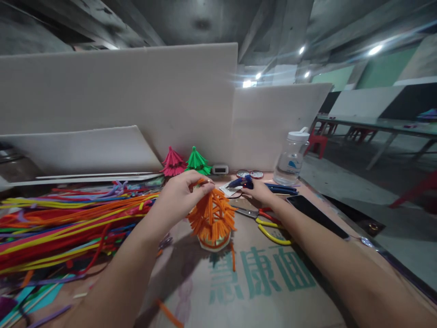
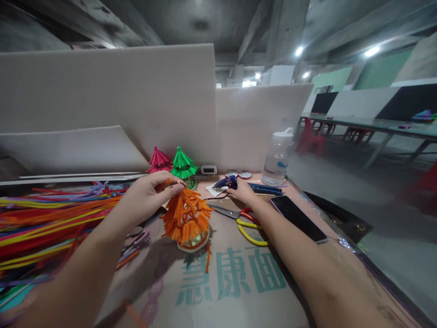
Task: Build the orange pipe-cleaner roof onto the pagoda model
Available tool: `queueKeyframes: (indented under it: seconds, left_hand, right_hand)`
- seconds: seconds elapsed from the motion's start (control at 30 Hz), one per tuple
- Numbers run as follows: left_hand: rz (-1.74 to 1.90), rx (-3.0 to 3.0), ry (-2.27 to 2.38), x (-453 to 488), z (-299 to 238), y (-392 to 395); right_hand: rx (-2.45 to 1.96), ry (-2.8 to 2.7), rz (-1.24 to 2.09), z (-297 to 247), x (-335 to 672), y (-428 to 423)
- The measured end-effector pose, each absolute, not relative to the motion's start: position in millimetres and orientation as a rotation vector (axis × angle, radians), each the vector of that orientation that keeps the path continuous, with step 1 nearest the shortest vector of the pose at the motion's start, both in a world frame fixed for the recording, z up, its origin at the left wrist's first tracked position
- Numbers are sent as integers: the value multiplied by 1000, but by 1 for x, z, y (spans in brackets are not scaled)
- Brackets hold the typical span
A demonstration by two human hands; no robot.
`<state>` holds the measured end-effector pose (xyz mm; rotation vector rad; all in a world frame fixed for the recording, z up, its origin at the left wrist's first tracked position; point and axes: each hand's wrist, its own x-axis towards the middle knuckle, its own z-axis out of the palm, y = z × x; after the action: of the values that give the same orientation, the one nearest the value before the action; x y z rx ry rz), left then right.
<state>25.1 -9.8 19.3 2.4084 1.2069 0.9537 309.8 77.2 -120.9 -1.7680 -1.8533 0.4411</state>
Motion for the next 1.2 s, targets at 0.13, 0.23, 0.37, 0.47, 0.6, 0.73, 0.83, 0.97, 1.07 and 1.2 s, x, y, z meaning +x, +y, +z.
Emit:
queueKeyframes:
  seconds: [0.13,0.23,0.37,0.47,0.6,0.73,0.83,0.97,1.07,1.2]
  left_hand:
    - [947,2361,1199,21,19,-8]
    - [953,2338,1174,19,19,-6]
    - [996,2318,1147,19,20,-5]
    - [1019,2263,1106,18,21,-4]
    - [1058,2207,1096,15,21,-1]
    - [1113,2194,1111,12,21,0]
    - [1081,2205,1125,13,20,0]
    - [1022,2226,1149,17,17,0]
    - [1002,2256,1150,21,16,-1]
    - [986,2314,1153,24,16,-4]
  right_hand:
    - [-1716,-1799,487,-133,306,85]
    - [-1646,-1745,543,-130,308,83]
    - [-1477,-1620,635,-110,308,68]
    - [-1300,-1533,705,-91,304,46]
    - [-1102,-1465,767,-65,295,7]
    - [-895,-1533,853,-49,283,-31]
    - [-888,-1641,873,-49,276,-54]
    - [-968,-1795,824,-54,269,-75]
    - [-1036,-1890,763,-51,265,-80]
    - [-1024,-1875,718,-49,262,-79]
